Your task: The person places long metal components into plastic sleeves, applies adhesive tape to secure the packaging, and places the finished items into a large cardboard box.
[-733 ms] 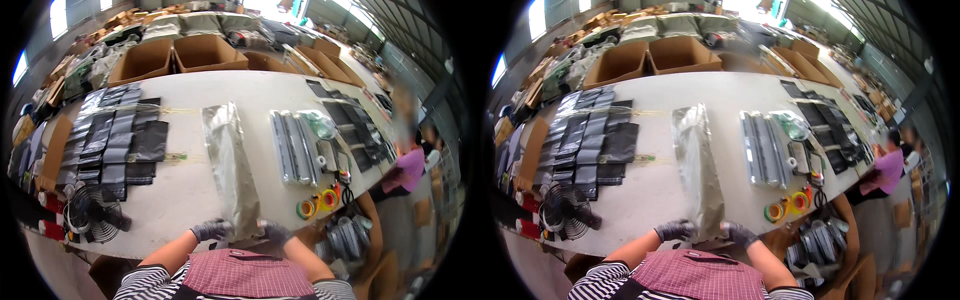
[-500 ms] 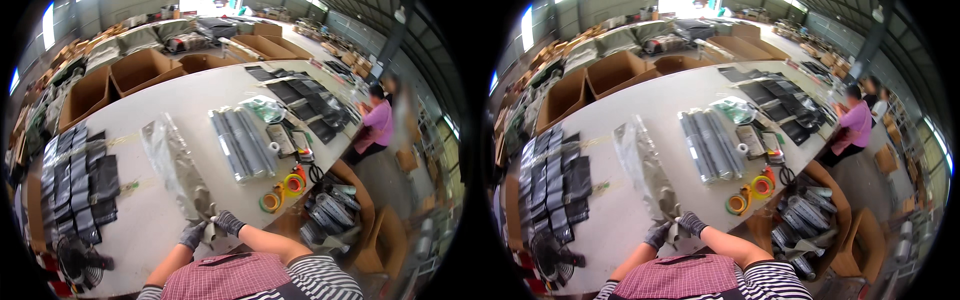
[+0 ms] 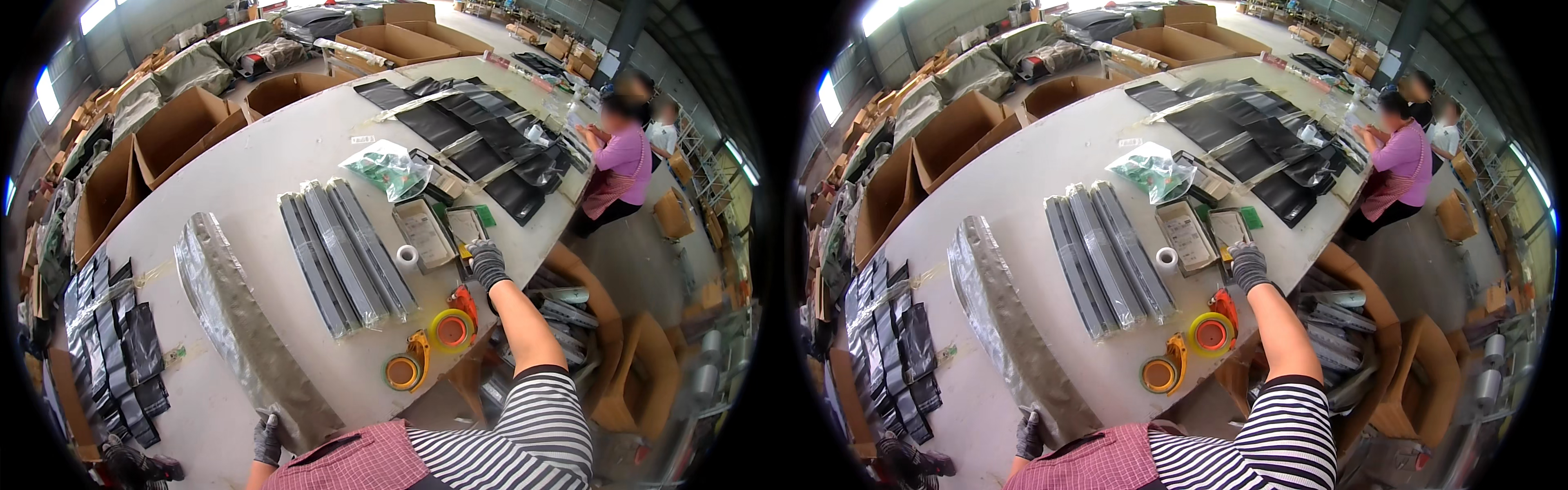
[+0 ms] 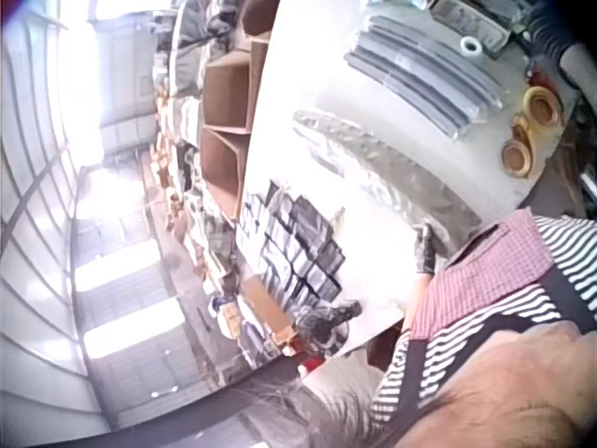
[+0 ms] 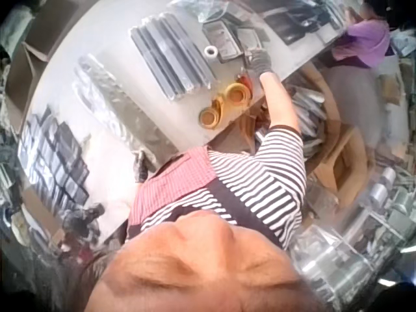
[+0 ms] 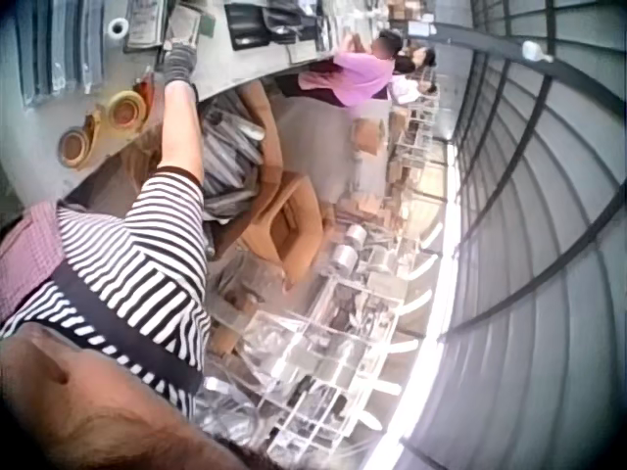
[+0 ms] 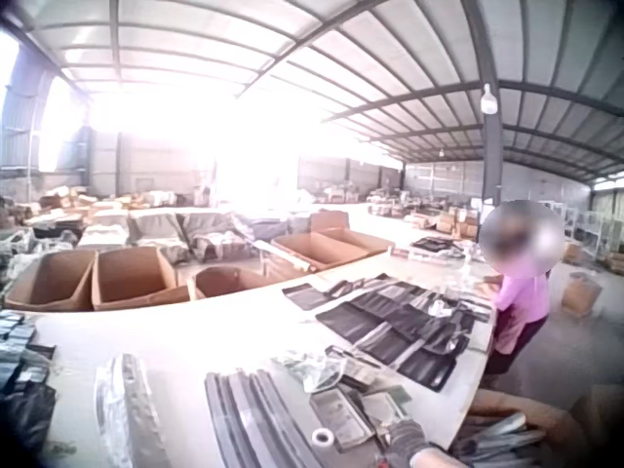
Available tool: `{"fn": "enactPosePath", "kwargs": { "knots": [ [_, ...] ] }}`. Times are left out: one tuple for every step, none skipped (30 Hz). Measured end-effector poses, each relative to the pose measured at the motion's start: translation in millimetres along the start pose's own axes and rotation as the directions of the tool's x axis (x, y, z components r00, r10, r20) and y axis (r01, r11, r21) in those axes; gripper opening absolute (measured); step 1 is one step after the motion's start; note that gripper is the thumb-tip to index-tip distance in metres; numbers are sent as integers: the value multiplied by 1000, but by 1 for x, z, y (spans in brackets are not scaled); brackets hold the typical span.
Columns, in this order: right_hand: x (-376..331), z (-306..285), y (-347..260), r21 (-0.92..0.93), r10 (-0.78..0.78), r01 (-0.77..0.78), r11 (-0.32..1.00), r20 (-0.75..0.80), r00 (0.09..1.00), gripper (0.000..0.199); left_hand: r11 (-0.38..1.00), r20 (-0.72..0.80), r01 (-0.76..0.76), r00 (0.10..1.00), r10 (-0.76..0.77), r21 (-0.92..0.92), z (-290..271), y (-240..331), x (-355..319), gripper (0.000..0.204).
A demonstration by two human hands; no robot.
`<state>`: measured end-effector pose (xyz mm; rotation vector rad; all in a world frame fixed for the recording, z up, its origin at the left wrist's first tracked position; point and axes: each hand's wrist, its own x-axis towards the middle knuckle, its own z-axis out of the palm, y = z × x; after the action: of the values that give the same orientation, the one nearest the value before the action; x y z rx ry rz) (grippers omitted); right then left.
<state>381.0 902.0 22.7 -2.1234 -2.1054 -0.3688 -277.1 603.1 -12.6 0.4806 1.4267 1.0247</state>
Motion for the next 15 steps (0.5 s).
{"fn": "enactPosePath", "kwargs": {
  "knots": [
    [2, 12, 12, -45, -63, 63, 997, -11, 998, 26, 1000, 1, 12, 1000, -12, -12, -1, -4, 6, 65],
    [11, 17, 6, -44, -63, 67, 997, 78, 995, 25, 1000, -23, 12, 1000, -12, -5, -4, -3, 4, 65],
    [17, 16, 3, -53, -56, 66, 996, 167, 984, 25, 1000, -36, 15, 999, -15, 0, -4, -4, 4, 64],
    [22, 14, 0, -64, -46, 65, 996, 255, 966, 25, 1000, -47, 20, 999, -20, 7, -5, -4, 3, 64],
    [23, 13, 0, -76, -85, 102, 992, 202, 976, 22, 999, -52, 32, 998, -32, -4, -6, -5, 3, 63],
    [23, 11, 0, -40, -46, 55, 998, 207, 977, 22, 999, -65, 38, 997, -38, 7, -8, -7, 4, 63],
    [21, 8, 1, -4, -6, 7, 1000, 213, 977, 23, 999, -79, 45, 996, -44, 19, -12, -9, 4, 63],
    [23, -3, 0, 29, 36, -43, 999, 214, 976, 23, 998, -87, 47, 995, -45, 29, -10, -8, 6, 63],
    [26, -7, 4, 79, 42, -59, 995, 198, 979, 23, 999, -79, 33, 996, -31, 26, -9, -7, 5, 61],
    [29, -9, 9, 132, 48, -73, 989, 182, 982, 23, 999, -86, 39, 996, -36, 24, -9, -8, 5, 60],
    [30, -11, 18, 179, 62, -92, 980, 166, 984, 23, 999, -86, 46, 995, -44, 23, -9, -10, 6, 59],
    [35, -10, 26, 410, 137, -171, 896, 111, 984, 23, 998, -88, 53, 995, -51, 23, -10, -11, 8, 58],
    [42, -9, 33, 619, 222, -220, 754, 76, 972, 22, 997, -107, 71, 992, -67, 32, -10, -12, 13, 55],
    [49, -6, 39, 792, 312, -240, 562, 66, 948, 22, 997, -99, 71, 993, -68, 26, -8, -11, 13, 54],
    [66, -21, 37, 711, 225, -304, 634, 207, 952, 25, 998, -105, 66, 992, -63, 18, -8, -9, 10, 53]
  ]
}}
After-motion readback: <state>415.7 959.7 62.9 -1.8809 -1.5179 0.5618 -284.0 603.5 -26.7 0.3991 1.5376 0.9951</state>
